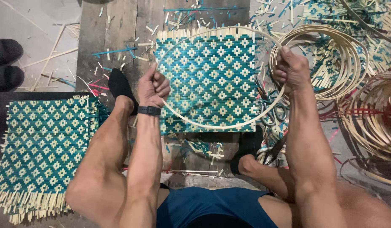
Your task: The person sits on the floor and weaves a circular basket using a pre-woven mat and a wooden hoop. They trim the mat edges with scissors, fit the hoop, and tuck the mat into the hoop to form a basket.
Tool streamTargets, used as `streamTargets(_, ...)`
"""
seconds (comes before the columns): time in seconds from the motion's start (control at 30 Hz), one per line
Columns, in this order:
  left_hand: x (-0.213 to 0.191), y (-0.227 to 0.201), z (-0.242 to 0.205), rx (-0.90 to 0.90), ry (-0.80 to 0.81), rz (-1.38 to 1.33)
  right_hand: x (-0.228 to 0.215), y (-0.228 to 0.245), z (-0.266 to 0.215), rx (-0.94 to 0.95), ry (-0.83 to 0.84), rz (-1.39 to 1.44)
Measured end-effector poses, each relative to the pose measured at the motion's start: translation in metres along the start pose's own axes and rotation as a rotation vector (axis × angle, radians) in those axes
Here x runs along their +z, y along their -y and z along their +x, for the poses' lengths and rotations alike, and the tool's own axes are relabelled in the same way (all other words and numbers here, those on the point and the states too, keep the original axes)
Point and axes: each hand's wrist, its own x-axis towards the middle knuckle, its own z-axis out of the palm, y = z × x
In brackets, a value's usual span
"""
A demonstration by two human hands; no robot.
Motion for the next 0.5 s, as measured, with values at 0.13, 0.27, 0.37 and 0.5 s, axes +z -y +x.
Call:
streamTargets(0.13,-0.005,0.001,0.007,-0.011,0.095,-0.048,0.009,-0.001,-0.005,-0.012,0.094,0.040)
streamTargets(0.27,0.002,0.009,0.001,-0.120,0.126,-0.008,0.033,0.018,-0.015,-0.177,0.075,-0.266)
streamTargets(0.37,0.013,0.007,-0.004,-0.179,0.115,0.121,0.048,0.046,-0.022,-0.131,0.184,-0.409)
streamTargets(0.5,0.021,0.006,-0.003,-0.231,0.063,0.223,0.075,0.062,-0.010,0.010,0.259,-0.840)
